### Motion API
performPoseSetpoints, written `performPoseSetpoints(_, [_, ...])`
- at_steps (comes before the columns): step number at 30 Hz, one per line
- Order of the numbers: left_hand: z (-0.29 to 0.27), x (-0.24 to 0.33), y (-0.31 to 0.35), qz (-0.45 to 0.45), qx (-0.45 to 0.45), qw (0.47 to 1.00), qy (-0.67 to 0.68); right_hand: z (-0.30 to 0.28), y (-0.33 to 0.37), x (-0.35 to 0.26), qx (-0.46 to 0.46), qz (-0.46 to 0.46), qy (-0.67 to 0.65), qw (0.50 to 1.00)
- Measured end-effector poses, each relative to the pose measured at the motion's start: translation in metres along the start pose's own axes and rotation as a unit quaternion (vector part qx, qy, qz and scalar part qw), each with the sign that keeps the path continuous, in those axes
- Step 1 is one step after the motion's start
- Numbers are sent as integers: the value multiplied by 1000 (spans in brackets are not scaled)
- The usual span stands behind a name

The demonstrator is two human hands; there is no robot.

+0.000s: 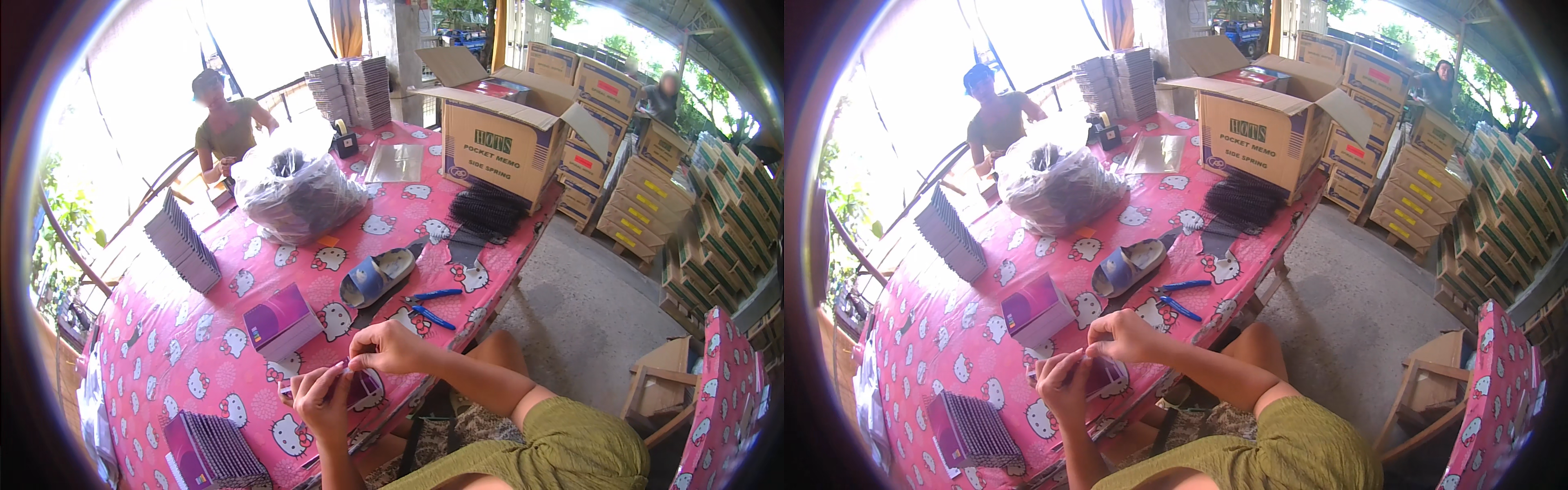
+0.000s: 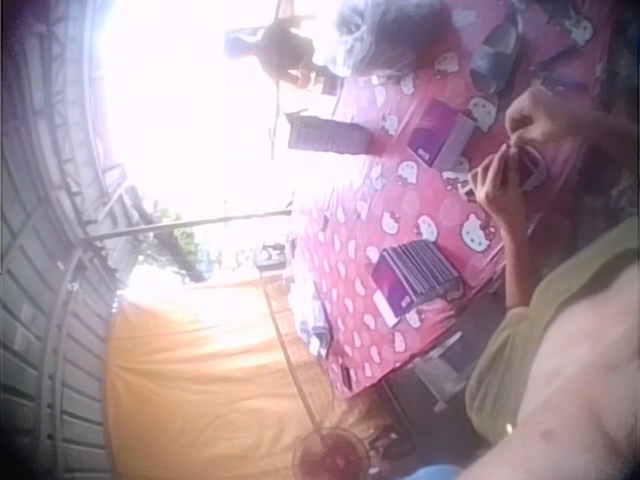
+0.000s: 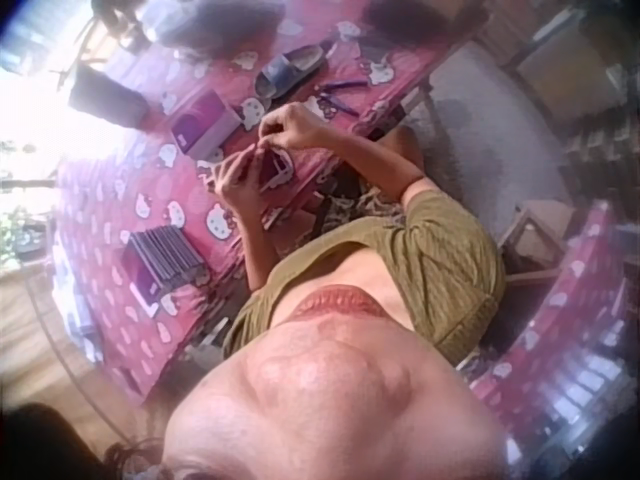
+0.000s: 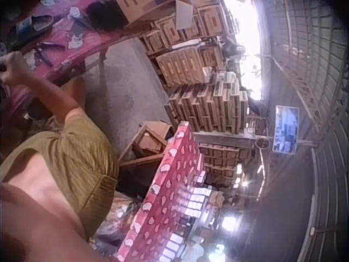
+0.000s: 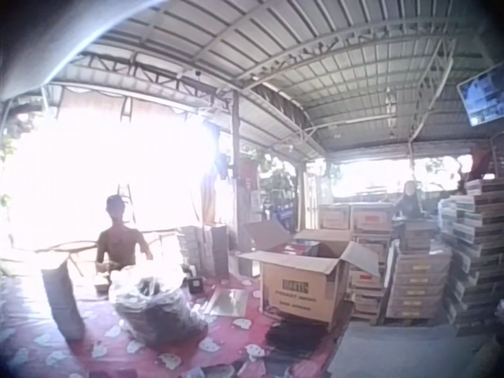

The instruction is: The person inserts a spiral binding into a stack of notebook paper and covers, then uses pliers to crimp the ends of the wire.

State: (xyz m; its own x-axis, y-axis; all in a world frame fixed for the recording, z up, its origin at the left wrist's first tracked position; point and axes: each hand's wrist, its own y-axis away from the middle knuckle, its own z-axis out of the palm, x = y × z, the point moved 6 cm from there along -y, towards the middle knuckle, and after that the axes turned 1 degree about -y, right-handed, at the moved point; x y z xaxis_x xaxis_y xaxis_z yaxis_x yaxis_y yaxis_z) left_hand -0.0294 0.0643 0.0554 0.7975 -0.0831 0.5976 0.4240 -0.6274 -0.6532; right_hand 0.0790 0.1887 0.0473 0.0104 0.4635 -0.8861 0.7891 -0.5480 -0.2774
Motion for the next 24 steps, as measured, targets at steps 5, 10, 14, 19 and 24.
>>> performPoseSetpoints(5, [-1, 0, 0, -1, 6, 1000, 8, -5, -4, -8, -33, 4, 52, 998])
performPoseSetpoints(10, [-4, -3, 0, 12, 22, 1000, -15, 6, -2, -9, 24, -87, 59, 994])
performPoseSetpoints(14, [2, 0, -1, 10, 13, 1000, -6, -6, 5, -12, 11, -110, 93, 989])
performPoseSetpoints(19, [0, -6, 2, 1, 19, 1000, -4, -2, 5, -16, -19, -61, 78, 995])
performPoseSetpoints(24, [1, -9, 2, -1, 16, 1000, -2, -3, 1, -10, -7, -91, 81, 992])
